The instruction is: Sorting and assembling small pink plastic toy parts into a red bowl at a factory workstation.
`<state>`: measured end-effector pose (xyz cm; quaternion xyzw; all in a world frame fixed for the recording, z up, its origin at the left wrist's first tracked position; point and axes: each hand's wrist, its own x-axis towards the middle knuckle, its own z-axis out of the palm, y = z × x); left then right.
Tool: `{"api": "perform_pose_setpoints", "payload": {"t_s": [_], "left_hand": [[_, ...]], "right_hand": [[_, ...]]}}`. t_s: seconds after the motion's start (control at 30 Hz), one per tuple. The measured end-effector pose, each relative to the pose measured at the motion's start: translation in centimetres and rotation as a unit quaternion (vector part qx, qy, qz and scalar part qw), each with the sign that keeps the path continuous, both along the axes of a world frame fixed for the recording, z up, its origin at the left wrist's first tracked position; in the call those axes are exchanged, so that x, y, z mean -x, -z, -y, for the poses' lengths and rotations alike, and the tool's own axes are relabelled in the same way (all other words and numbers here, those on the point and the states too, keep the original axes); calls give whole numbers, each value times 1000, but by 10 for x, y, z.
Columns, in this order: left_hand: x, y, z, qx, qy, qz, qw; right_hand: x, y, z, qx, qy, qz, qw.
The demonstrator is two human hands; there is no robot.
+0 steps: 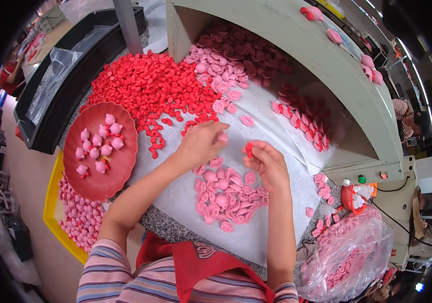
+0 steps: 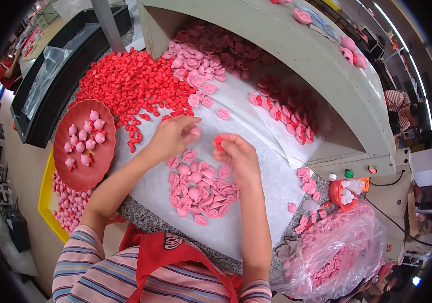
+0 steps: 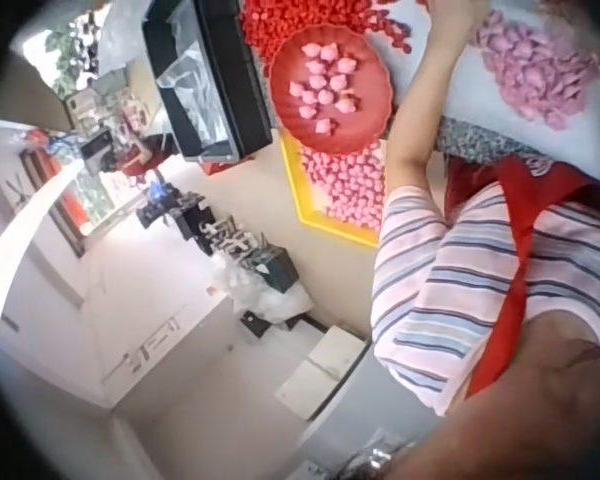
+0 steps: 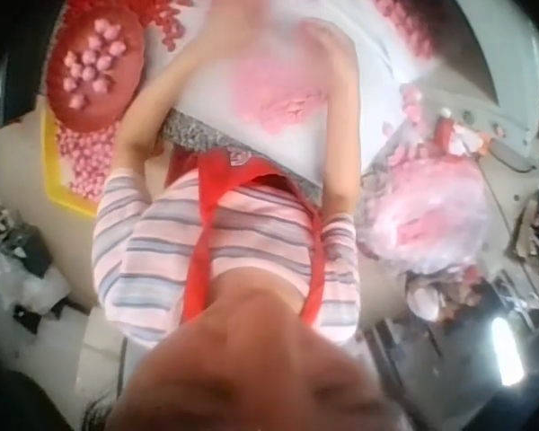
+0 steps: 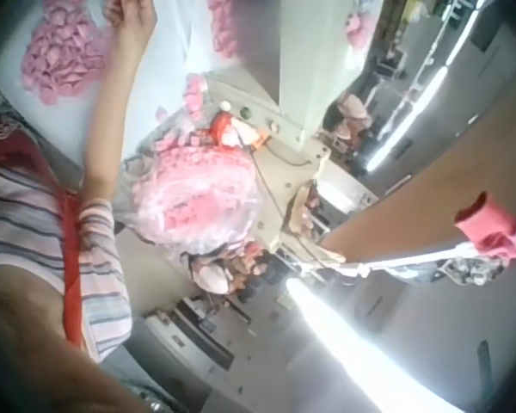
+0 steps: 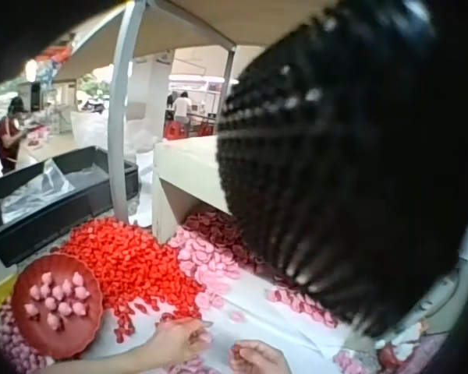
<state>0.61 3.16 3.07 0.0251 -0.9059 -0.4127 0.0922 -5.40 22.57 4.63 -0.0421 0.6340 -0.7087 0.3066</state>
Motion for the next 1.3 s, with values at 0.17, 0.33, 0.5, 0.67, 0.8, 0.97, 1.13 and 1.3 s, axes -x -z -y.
{"api": "perform_pose_setpoints", "payload": {"t_s": [0.17,0.33,0.5,0.67,0.8,0.97,1.13,1.3], "left_hand": [[-27,-7,-21,-681,56,163,711],[-45,-13,-42,-740,115,132,649],[-51,-33,-42,-599,102,136,783],[-53,-29,-45,-578,92,32,810],[-54,-30,-42,-587,81,62,803],[-56,-38,-45,-536,69,50,840],[-63,-45,-50,-519,100,20,849],[-63,-39,-60,-533,32,28,845]], "right_hand": [[-39,-15,-20,128,8,83,988],[-57,-33,-23,129,56,-2,990],[-63,-45,-23,44,70,-81,993],[-65,-48,-17,52,39,-98,993],[-64,-51,-18,9,26,-61,998],[-67,-50,-21,-4,13,-84,996],[-73,-52,-23,22,-5,-107,994],[-81,-58,-13,-54,21,-121,991]]}}
